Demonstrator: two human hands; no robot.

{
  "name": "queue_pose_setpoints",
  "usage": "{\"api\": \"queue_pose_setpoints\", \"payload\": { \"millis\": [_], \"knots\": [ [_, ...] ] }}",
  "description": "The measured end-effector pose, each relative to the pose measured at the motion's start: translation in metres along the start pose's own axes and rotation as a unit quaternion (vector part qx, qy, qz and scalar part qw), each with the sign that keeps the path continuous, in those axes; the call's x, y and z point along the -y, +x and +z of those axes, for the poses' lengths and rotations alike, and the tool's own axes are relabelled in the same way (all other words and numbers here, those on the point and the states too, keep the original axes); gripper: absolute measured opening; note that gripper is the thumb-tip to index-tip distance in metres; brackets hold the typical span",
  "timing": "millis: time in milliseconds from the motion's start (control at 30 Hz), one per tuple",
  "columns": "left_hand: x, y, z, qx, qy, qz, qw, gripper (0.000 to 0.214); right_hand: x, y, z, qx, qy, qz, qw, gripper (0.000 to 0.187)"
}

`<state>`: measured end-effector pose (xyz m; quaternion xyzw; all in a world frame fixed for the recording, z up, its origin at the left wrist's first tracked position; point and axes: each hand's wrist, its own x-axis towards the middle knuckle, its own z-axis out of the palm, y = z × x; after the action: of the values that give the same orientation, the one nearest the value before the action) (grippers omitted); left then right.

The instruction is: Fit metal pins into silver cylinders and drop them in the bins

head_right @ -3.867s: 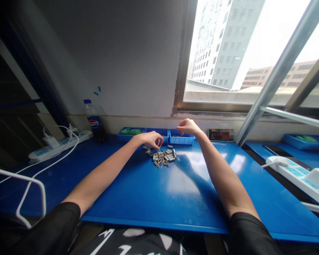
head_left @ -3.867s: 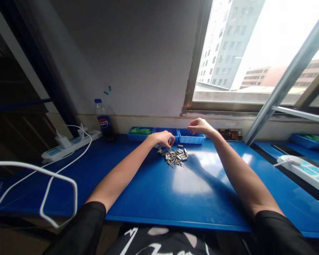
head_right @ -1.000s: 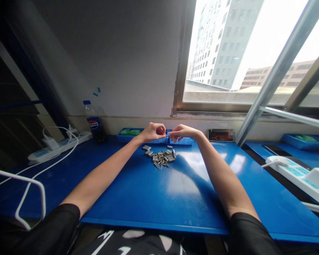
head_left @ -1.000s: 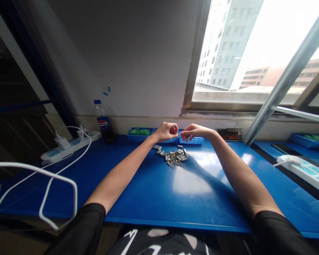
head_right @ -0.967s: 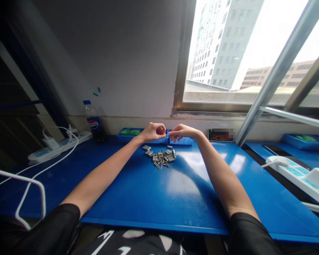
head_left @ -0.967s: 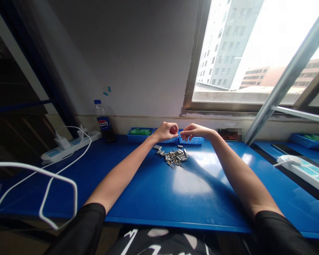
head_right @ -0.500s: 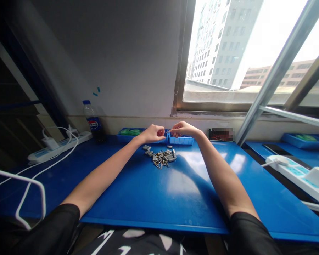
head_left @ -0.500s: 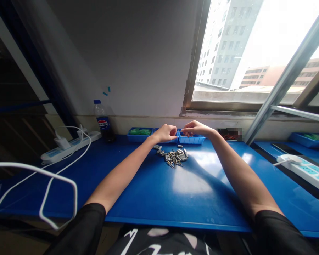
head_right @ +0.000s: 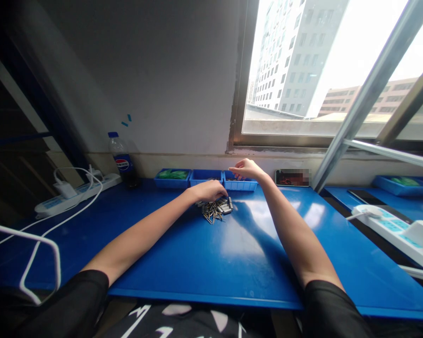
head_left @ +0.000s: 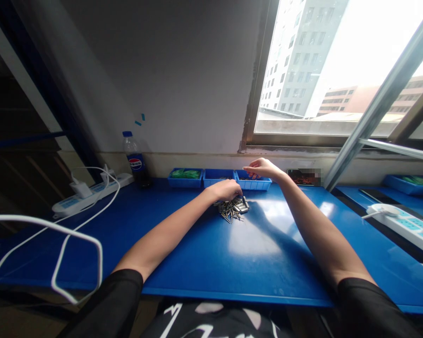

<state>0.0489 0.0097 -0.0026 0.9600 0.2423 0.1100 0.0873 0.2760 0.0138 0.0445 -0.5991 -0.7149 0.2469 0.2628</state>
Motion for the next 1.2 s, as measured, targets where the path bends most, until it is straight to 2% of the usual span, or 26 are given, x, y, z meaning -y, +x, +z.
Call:
{"api": "queue_pose_setpoints", "payload": {
  "millis": [133, 333, 500, 600, 700, 800, 967, 1100, 1200],
  "knots": [
    [0.003, -0.001, -0.002, 0.023, 0.088, -0.006, 0.996, 0.027, 0.003, -0.001, 0.001, 0.025, -0.003, -0.013, 1.000, 0.055],
    [0.007, -0.004, -0.009, 0.020, 0.062, -0.012, 0.998, 0.039, 0.008, -0.005, 0.001, 0.110, -0.004, -0.049, 0.993, 0.056],
    [0.013, -0.010, -0.032, -0.047, -0.101, 0.017, 0.994, 0.034, 0.006, -0.005, -0.001, 0.194, 0.024, -0.043, 0.980, 0.050],
    [0.017, -0.015, -0.044, -0.104, -0.211, 0.007, 0.972, 0.024, 0.008, -0.008, -0.002, 0.257, 0.039, -0.051, 0.964, 0.049],
    [0.020, -0.018, -0.050, -0.130, -0.320, -0.015, 0.938, 0.028, 0.017, -0.015, 0.000, 0.310, 0.072, -0.067, 0.946, 0.053],
    [0.019, -0.020, -0.051, -0.135, -0.395, -0.031, 0.908, 0.035, 0.030, -0.022, 0.004, 0.312, 0.090, -0.079, 0.943, 0.052],
    [0.020, -0.022, -0.055, -0.136, -0.424, -0.048, 0.894, 0.037, 0.040, -0.023, 0.010, 0.273, 0.097, -0.084, 0.953, 0.056],
    [0.025, -0.022, -0.056, -0.145, -0.416, -0.057, 0.896, 0.034, 0.040, -0.022, 0.011, 0.249, 0.104, -0.086, 0.959, 0.057],
    [0.034, -0.020, -0.052, -0.187, -0.328, -0.078, 0.923, 0.025, 0.039, -0.020, 0.013, 0.235, 0.077, -0.086, 0.965, 0.056]
  ]
}}
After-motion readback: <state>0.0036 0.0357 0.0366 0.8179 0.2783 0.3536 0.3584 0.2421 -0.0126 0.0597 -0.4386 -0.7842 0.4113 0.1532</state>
